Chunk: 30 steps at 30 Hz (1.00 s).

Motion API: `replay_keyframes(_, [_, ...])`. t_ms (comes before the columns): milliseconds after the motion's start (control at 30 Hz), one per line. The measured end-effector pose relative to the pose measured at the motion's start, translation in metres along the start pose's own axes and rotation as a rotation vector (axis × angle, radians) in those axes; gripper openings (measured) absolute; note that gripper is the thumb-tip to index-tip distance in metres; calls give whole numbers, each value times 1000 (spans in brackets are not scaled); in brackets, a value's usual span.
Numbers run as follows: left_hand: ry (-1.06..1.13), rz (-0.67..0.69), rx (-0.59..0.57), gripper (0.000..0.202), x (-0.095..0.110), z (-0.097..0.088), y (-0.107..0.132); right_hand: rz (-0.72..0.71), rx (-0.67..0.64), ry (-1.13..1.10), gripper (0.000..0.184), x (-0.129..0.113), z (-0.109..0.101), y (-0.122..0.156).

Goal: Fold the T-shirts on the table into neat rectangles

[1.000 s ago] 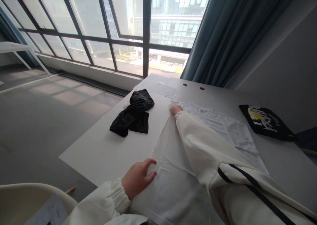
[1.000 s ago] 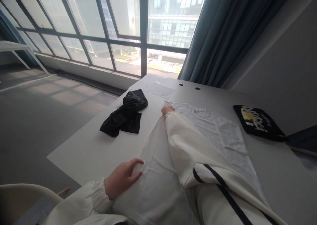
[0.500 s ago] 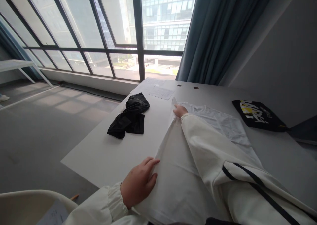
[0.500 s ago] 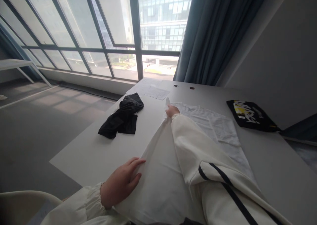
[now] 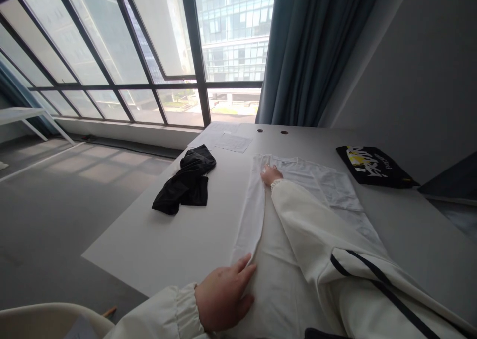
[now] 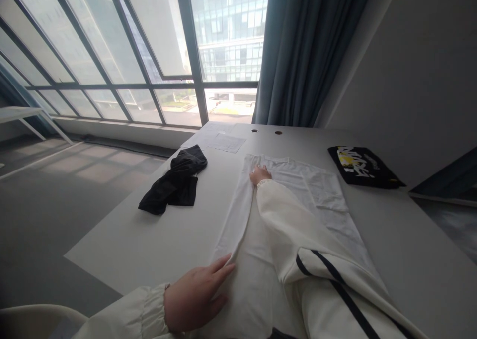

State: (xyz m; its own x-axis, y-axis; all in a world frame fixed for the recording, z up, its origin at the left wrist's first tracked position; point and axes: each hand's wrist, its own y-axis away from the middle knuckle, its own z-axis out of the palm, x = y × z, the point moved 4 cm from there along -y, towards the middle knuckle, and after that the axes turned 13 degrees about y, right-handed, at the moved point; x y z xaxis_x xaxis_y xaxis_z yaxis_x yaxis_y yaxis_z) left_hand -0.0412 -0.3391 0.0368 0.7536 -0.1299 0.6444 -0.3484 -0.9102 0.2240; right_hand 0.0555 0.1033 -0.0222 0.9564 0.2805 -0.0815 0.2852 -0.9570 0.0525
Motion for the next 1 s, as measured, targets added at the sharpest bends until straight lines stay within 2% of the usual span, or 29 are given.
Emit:
replay_keyframes(300, [73,-87,-140,79,5,0,-5,44,106,-11,63,9,13,4])
replay_keyframes(400, [40,-120,-66,77,2,2,-10,51,119,1,66,12,13,3])
replay_keyframes(633, [-24,-164,54,44,9,14,-24,43,123,19,68,16,13,1])
replay_keyframes(767, [-104,-240,102,51,10,22,-30,53,91,-4,71,15,20,-1])
replay_keyframes(1000, [-141,-203,158,50,0,29,-35,41,95,12,71,15,34,-5])
